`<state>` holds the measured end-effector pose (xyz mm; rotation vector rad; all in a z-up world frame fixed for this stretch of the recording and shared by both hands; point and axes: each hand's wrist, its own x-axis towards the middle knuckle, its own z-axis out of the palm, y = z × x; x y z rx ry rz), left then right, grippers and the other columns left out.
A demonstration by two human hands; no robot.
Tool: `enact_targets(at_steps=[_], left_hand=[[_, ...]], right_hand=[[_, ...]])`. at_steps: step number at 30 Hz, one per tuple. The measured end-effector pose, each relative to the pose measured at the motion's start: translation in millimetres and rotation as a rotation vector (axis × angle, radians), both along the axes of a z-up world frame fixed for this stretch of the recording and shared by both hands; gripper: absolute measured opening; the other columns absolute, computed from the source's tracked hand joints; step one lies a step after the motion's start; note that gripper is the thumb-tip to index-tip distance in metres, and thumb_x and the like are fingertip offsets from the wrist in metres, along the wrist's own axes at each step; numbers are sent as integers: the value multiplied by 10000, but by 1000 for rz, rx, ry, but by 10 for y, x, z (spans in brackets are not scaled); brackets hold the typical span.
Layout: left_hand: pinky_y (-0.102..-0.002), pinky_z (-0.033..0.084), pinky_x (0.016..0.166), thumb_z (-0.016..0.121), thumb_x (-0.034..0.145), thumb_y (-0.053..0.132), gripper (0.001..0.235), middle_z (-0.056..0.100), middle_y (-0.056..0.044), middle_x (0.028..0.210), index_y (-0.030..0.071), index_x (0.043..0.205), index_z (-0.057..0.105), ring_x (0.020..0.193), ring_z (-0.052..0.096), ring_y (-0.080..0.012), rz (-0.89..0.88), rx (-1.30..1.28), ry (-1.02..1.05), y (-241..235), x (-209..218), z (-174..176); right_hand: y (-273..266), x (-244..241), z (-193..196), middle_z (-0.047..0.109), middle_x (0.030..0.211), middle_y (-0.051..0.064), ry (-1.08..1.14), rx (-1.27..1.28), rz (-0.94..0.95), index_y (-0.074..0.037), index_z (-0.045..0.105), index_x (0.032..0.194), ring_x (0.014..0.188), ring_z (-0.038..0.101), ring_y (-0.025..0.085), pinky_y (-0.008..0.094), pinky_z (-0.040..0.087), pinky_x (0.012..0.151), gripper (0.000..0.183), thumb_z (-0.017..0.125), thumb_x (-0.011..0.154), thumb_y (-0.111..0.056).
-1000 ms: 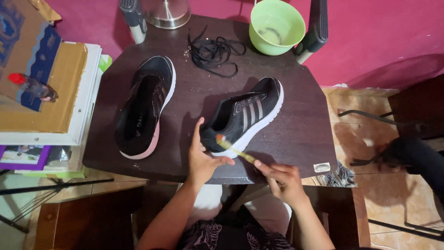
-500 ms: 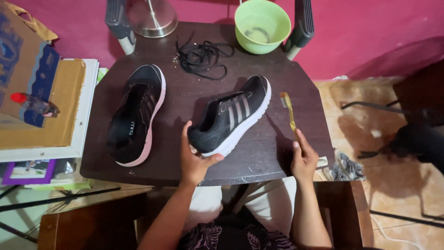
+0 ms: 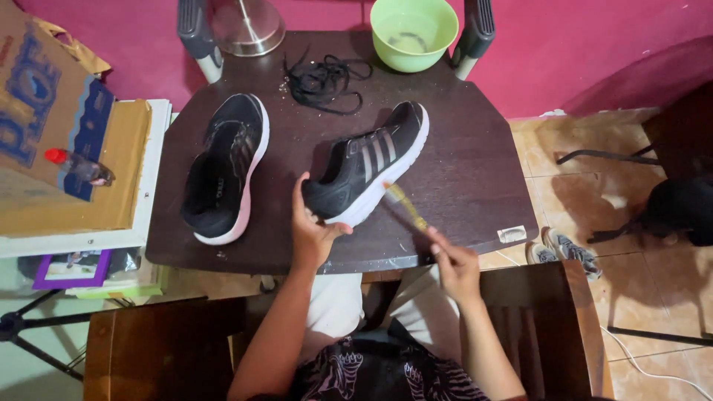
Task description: The person scrubs a black sneaker with a yellow brush, dipping it into a green bowl of water. They clean the interior, upper, and sole of the shoe while holding it on a table.
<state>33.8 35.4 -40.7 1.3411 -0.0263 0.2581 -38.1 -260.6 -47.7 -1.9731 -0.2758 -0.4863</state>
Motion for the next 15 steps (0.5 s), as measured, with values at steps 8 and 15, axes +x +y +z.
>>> enact_targets(at_steps=[8,15], left_hand=[[-572,449,1125,1037,474,358,1385,437,-310,1518,215,1613,262,1368,491,-487,-21,-35,56,58,-91,322],[-521,518,1070,932,676,458,1153,503,-338,1469,279,1608,278,1263,556,-529,-13,139,139,102,-203,559]], right_hand=[[212,-234,533,759,1111,191,-11,-15,199,-11,790,1043,1106,680,344,467,558,922,214,628,909,26],[156,-238,635,718,1199,227,55,-58,265,37,767,924,1163,647,400,519,542,970,170,606,892,81]])
